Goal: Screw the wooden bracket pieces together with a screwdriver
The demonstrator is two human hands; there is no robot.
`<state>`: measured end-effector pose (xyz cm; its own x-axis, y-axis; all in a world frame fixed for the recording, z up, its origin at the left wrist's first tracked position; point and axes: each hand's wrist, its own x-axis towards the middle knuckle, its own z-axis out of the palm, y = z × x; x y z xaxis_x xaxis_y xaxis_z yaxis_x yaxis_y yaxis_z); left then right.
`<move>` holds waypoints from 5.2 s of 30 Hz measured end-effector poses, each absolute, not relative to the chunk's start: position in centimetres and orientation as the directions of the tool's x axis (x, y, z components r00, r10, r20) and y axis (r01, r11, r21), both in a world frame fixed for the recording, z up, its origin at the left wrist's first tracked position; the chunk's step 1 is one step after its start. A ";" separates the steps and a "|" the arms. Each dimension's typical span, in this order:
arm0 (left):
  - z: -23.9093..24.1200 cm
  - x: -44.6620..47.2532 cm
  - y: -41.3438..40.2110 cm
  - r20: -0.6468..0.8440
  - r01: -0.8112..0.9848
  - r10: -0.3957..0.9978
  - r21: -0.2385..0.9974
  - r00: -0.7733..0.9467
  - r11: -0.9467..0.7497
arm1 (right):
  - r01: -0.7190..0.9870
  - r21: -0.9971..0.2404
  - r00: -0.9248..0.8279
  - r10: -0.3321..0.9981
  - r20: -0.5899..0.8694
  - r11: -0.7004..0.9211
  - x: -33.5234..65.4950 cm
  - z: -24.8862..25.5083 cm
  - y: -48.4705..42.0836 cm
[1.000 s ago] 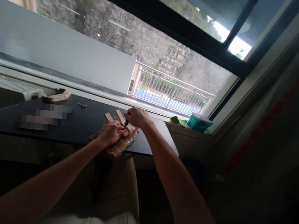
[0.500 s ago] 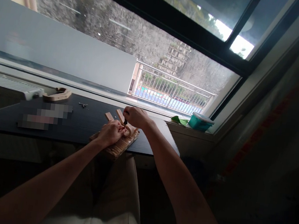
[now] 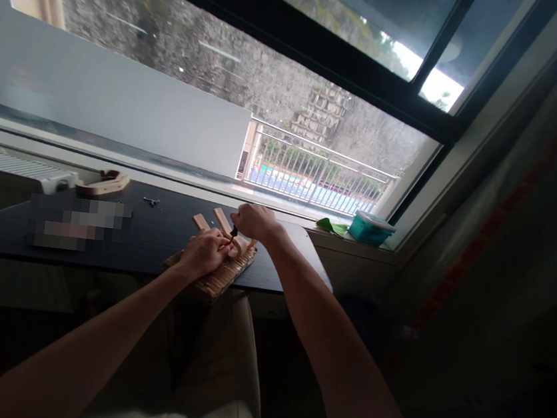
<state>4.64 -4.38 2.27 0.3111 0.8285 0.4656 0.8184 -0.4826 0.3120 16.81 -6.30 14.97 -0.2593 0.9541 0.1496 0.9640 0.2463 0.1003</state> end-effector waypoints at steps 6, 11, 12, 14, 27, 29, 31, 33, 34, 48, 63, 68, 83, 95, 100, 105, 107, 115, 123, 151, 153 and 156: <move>2.1 4.6 -4.0 0.462 0.821 0.834 0.319 0.302 -0.474 | 0.919 0.146 -0.384 0.913 0.139 0.365 16.6 16.1 -7.2; 2.0 4.7 -4.0 0.454 0.827 0.843 0.325 0.289 -0.459 | 0.924 0.126 -0.379 0.911 0.162 0.362 16.8 15.3 -6.7; 2.1 4.7 -4.1 0.454 0.828 0.843 0.324 0.289 -0.459 | 0.929 0.119 -0.367 0.915 0.168 0.351 16.9 15.1 -6.5; 2.2 4.8 -4.2 0.454 0.827 0.841 0.319 0.294 -0.462 | 0.942 0.102 -0.334 0.926 0.177 0.321 17.0 14.8 -6.1; 2.2 4.7 -4.3 0.446 0.826 0.840 0.312 0.309 -0.470 | 0.967 0.034 -0.256 0.953 0.163 0.254 16.6 14.8 -5.9; 2.1 4.6 -4.2 0.445 0.824 0.840 0.316 0.310 -0.471 | 0.950 0.032 -0.311 0.938 0.155 0.310 16.7 15.2 -6.1; 2.0 4.6 -4.1 0.444 0.824 0.843 0.323 0.302 -0.466 | 0.933 0.029 -0.359 0.919 0.162 0.360 16.8 15.4 -6.2; 2.0 4.6 -4.0 0.444 0.824 0.847 0.331 0.293 -0.459 | 0.924 0.027 -0.381 0.907 0.177 0.383 17.0 15.4 -6.3; 2.0 4.6 -4.0 0.443 0.825 0.848 0.334 0.290 -0.456 | 0.923 0.026 -0.381 0.906 0.184 0.383 17.0 15.3 -6.3; 2.5 4.7 -4.6 0.451 0.820 0.840 0.327 0.301 -0.470 | 0.971 0.014 -0.238 0.954 0.185 0.239 16.5 14.6 -6.0; 2.2 4.7 -4.4 0.450 0.819 0.841 0.329 0.302 -0.470 | 0.920 0.091 -0.392 0.895 0.215 0.381 17.3 14.9 -6.6; 2.3 4.7 -4.4 0.457 0.815 0.835 0.328 0.305 -0.478 | 0.933 0.096 -0.359 0.904 0.230 0.346 17.3 14.3 -6.3; 2.4 4.6 -4.6 0.456 0.810 0.831 0.324 0.319 -0.489 | 0.957 0.080 -0.289 0.945 0.156 0.280 16.9 14.8 -5.9; 2.4 4.5 -4.8 0.440 0.805 0.845 0.354 0.306 -0.476 | 0.964 0.085 -0.265 0.944 0.197 0.253 16.7 13.5 -5.7; 2.5 4.5 -4.9 0.446 0.804 0.841 0.351 0.306 -0.479 | 0.977 0.067 -0.210 0.961 0.178 0.202 16.6 13.9 -5.9; 2.4 4.5 -4.8 0.447 0.803 0.842 0.358 0.301 -0.477 | 0.953 0.057 -0.303 0.945 0.127 0.298 17.0 15.3 -6.4; 2.4 4.5 -4.7 0.446 0.803 0.843 0.360 0.299 -0.475 | 0.940 0.051 -0.340 0.931 0.134 0.336 17.2 15.6 -6.5; 2.2 4.5 -4.7 0.446 0.799 0.833 0.340 0.327 -0.496 | 0.961 0.031 -0.277 0.948 0.157 0.276 17.2 14.6 -5.7; 2.6 4.2 -5.3 0.460 0.771 0.809 0.338 0.365 -0.540 | 0.981 0.060 -0.194 0.965 0.178 0.186 16.8 13.9 -5.9; 2.7 4.4 -5.0 0.440 0.799 0.847 0.372 0.296 -0.473 | 0.964 0.093 -0.262 0.945 0.198 0.248 15.7 14.5 -6.9; 2.6 4.4 -4.9 0.429 0.805 0.860 0.384 0.277 -0.452 | 0.953 0.098 -0.301 0.933 0.196 0.287 16.0 14.9 -7.0; 2.5 4.5 -4.8 0.420 0.809 0.868 0.392 0.266 -0.438 | 0.942 0.090 -0.336 0.920 0.199 0.325 16.5 14.9 -6.8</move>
<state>4.55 -4.85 2.48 0.2658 0.8677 0.4200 0.8089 -0.4377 0.3924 16.50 -6.82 14.87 -0.3365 0.9204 0.1992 0.9415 0.3248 0.0896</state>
